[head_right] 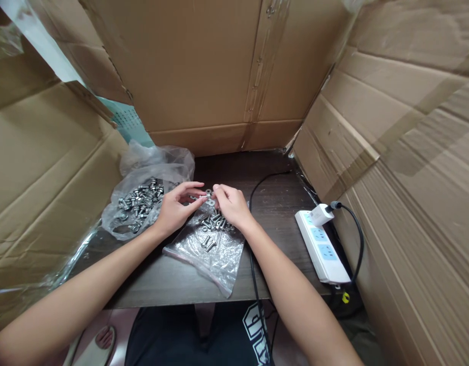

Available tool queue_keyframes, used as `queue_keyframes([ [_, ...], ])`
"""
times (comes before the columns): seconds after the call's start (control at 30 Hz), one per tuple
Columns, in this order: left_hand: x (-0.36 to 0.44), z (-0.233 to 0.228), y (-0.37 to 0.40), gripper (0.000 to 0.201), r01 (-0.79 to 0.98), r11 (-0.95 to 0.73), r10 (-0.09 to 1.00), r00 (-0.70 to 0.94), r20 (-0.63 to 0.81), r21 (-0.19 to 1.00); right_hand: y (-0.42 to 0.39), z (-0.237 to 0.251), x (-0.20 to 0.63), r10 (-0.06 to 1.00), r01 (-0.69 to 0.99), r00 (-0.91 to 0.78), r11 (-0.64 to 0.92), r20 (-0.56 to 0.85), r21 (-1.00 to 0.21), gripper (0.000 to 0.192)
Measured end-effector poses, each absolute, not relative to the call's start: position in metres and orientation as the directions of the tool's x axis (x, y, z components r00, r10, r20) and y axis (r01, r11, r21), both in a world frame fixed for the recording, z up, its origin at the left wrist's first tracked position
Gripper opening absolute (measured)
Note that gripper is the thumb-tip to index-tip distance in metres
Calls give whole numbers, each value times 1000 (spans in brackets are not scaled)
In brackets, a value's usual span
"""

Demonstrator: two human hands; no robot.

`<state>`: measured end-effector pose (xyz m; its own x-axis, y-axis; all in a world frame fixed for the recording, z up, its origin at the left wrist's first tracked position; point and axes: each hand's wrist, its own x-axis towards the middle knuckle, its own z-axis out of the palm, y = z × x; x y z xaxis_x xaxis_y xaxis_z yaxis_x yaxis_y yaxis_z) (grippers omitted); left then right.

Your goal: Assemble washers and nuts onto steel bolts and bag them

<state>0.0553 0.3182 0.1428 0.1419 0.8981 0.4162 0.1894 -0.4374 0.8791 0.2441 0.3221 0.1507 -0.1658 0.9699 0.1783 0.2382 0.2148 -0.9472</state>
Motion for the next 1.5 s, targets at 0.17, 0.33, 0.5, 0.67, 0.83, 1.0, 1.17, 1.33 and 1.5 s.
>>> queue_keyframes([
  [0.17,55,142,319,35,186,-447,893,148,425,875,320,151,243,951,244,-252,243,180,-939,39],
  [0.33,55,143,318,36,184,-445,894,149,422,877,320,151,241,963,231,-212,218,170,-948,41],
  [0.5,56,142,317,36,180,-442,895,160,417,879,321,151,242,975,312,-180,183,131,-932,54],
  [0.67,55,143,318,35,202,-439,898,137,419,875,320,152,241,949,66,-291,149,123,-987,38],
  [0.83,55,143,319,39,197,-429,900,178,398,882,321,151,239,961,127,-226,189,158,-974,36],
  [1.0,55,143,319,39,171,-428,899,183,398,887,323,150,242,975,197,-153,191,162,-962,42],
  [1.17,56,144,318,36,185,-452,889,176,423,873,322,153,244,971,324,-206,186,123,-928,54],
  [1.33,55,143,318,36,187,-462,885,157,438,867,320,150,242,951,147,-262,208,165,-967,44],
  [1.5,56,143,318,36,187,-462,885,167,436,867,319,148,239,961,270,-215,228,172,-936,46],
])
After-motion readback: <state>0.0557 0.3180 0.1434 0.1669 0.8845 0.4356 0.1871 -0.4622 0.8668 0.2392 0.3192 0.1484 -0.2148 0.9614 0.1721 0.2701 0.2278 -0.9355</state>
